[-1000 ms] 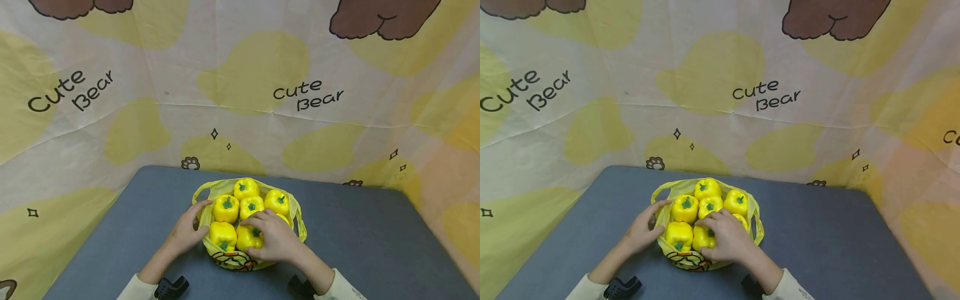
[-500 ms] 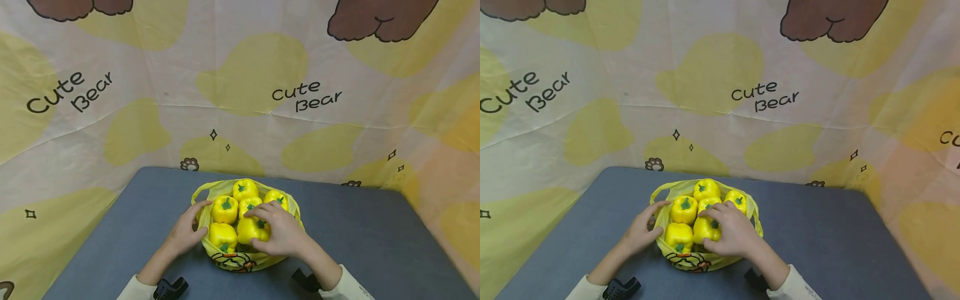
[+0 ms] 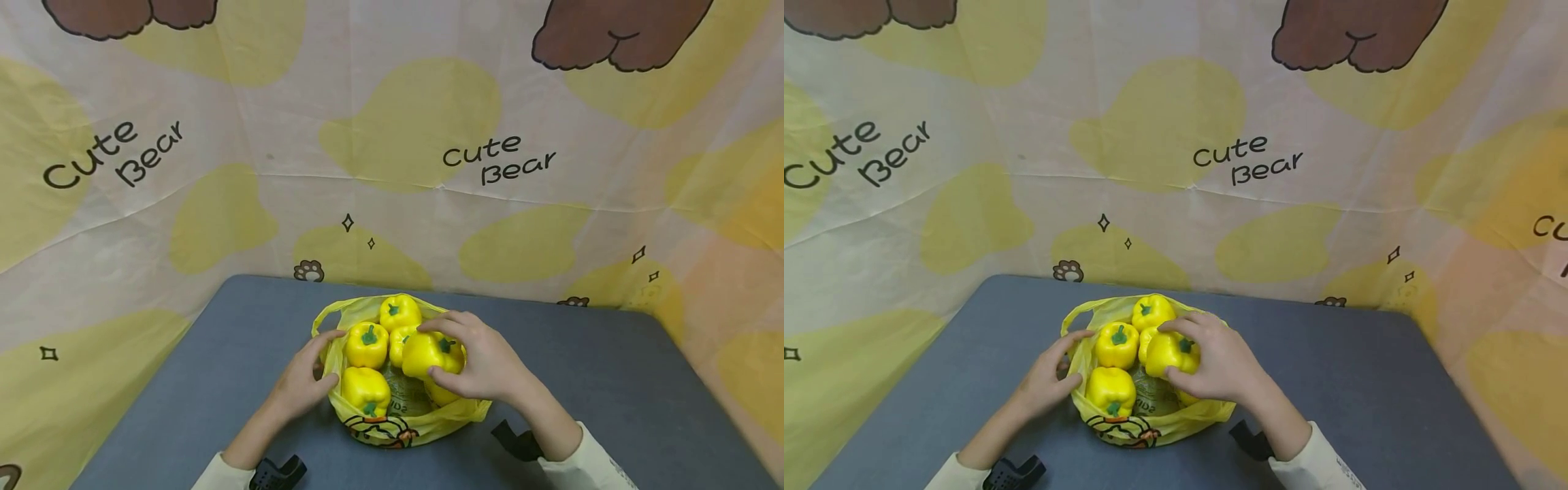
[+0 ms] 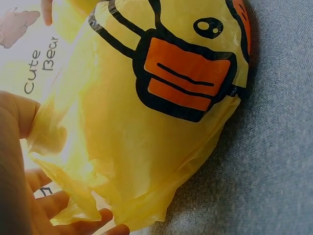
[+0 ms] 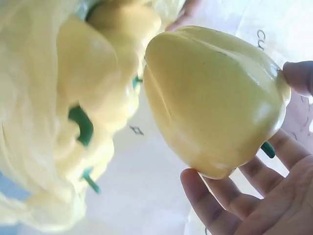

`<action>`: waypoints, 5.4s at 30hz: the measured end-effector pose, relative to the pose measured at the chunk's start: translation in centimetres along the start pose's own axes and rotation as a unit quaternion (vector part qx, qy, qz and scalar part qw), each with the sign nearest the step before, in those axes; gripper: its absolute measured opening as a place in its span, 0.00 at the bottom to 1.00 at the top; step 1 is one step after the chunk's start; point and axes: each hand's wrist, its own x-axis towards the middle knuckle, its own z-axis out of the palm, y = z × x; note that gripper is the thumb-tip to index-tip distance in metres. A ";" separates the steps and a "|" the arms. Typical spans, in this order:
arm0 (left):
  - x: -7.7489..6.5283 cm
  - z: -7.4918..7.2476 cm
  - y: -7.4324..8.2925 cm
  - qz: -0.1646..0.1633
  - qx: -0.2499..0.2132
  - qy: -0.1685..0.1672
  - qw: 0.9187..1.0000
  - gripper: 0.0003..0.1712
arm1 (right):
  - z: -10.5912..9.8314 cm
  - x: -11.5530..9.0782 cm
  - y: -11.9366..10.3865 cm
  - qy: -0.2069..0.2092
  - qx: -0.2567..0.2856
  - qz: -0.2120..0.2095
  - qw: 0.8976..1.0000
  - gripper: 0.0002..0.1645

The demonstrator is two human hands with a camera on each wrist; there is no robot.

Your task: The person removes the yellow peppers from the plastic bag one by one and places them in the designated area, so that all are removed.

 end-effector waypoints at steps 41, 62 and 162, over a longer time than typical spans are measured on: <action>0.2 -0.6 0.2 0.004 0.014 -0.001 1.000 0.37 | -3.3 -2.2 11.0 0.035 -0.120 0.138 0.983 0.29; -0.1 -0.3 0.3 -0.005 0.001 -0.008 1.000 0.37 | -1.2 -3.8 13.5 -0.012 -0.119 0.166 0.979 0.29; -0.3 -0.2 0.4 -0.013 -0.013 -0.010 1.000 0.36 | 6.8 2.6 2.2 -0.005 -0.034 0.001 0.999 0.31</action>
